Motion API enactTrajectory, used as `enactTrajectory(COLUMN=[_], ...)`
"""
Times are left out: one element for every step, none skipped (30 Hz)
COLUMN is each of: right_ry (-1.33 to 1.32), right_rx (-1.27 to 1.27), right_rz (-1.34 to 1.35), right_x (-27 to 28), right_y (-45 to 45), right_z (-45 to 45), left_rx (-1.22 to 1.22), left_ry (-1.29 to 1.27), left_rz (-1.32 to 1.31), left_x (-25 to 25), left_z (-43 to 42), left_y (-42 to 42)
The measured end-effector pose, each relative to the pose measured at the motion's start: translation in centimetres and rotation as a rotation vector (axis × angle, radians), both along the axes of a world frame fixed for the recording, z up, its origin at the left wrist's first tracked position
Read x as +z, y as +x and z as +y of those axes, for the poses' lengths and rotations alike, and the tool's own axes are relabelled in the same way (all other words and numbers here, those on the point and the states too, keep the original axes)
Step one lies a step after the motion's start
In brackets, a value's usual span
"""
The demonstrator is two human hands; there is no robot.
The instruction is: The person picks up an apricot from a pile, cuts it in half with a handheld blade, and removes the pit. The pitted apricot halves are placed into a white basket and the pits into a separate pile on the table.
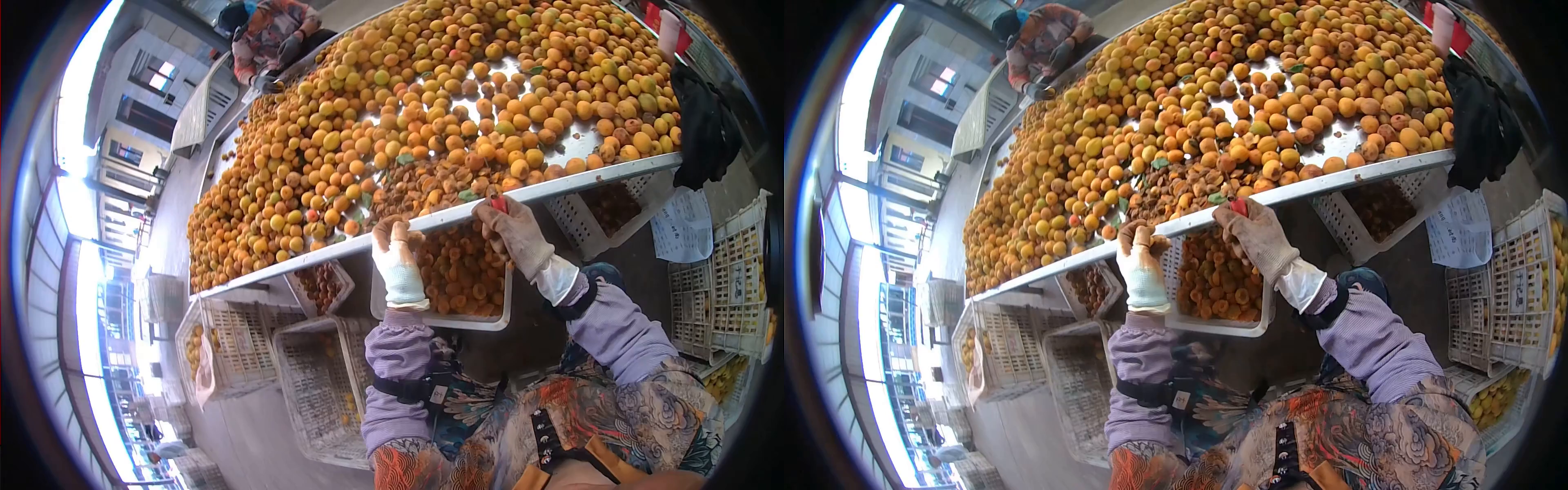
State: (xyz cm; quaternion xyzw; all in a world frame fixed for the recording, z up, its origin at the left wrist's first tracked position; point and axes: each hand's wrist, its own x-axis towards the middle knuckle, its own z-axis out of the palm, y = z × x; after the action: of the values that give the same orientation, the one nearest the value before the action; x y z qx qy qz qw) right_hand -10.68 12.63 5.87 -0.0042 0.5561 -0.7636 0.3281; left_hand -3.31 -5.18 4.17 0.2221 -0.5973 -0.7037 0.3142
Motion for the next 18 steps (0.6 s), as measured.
enactTrajectory(right_ry=[-0.008, -0.037, -0.065, -0.068, -0.074, -0.062, -0.048, -0.020, -0.025, -0.071, -0.115, -0.113, -0.125, -0.139, -0.141, -0.149, -0.156, -0.151], right_rx=[-0.017, 0.010, 0.037, 0.084, 0.071, 0.069, 0.067, 0.046, 0.033, 0.014, -0.003, -0.014, -0.031, -0.044, -0.049, -0.056, -0.065, -0.064], right_rz=[0.001, -0.011, -0.023, 0.000, 0.003, 0.012, 0.019, -0.012, -0.018, -0.037, -0.058, -0.068, -0.084, -0.093, -0.092, -0.126, -0.158, -0.173], right_x=[-0.4, -1.3, -1.0, -0.5, -0.3, -0.2, -0.2, 0.0, 0.0, -0.1, -0.1, 0.0, 0.4, 0.7, 1.0, 1.3, 1.5, 1.6], right_y=[-0.1, -0.2, -0.3, -0.3, -0.4, -0.5, -0.6, -0.9, -1.1, -1.3, -1.4, -1.4, -1.6, -1.7, -1.9, -2.0, -2.0, -2.0], right_z=[0.1, 0.0, 0.1, 0.6, 0.9, 1.0, 1.1, 1.3, 1.5, 1.7, 2.0, 2.4, 2.8, 2.9, 3.1, 3.3, 3.4, 3.5], left_rx=[0.023, 0.047, 0.072, 0.057, -0.050, -0.064, -0.077, -0.100, -0.127, -0.136, -0.151, -0.199, -0.244, -0.268, -0.268, -0.253, -0.240, -0.240], left_ry=[-0.052, -0.236, -0.420, -0.633, -0.621, -0.682, -0.742, -0.670, -0.598, -0.641, -0.641, -0.701, -0.761, -0.843, -0.920, -0.941, -0.961, -0.939], left_rz=[-0.052, -0.099, -0.142, -0.182, -0.211, -0.264, -0.319, -0.304, -0.292, -0.272, -0.278, -0.284, -0.288, -0.297, -0.293, -0.322, -0.348, -0.427], left_x=[0.1, 0.2, 0.2, -0.4, 0.0, 0.2, 0.3, 0.4, 0.3, 0.1, 0.6, 0.9, 1.1, 1.2, 0.2, -0.7, -0.6, -0.6], left_z=[-0.6, -1.0, -1.6, -2.7, -3.3, -3.6, -3.9, -4.3, -4.7, -4.8, -4.3, -3.9, -3.6, -3.4, -4.0, -4.5, -4.4, -4.4], left_y=[-0.8, -1.8, -2.8, -3.6, -4.5, -4.8, -5.0, -5.5, -6.1, -6.3, -6.8, -7.4, -8.1, -8.9, -10.2, -11.5, -12.8, -13.9])
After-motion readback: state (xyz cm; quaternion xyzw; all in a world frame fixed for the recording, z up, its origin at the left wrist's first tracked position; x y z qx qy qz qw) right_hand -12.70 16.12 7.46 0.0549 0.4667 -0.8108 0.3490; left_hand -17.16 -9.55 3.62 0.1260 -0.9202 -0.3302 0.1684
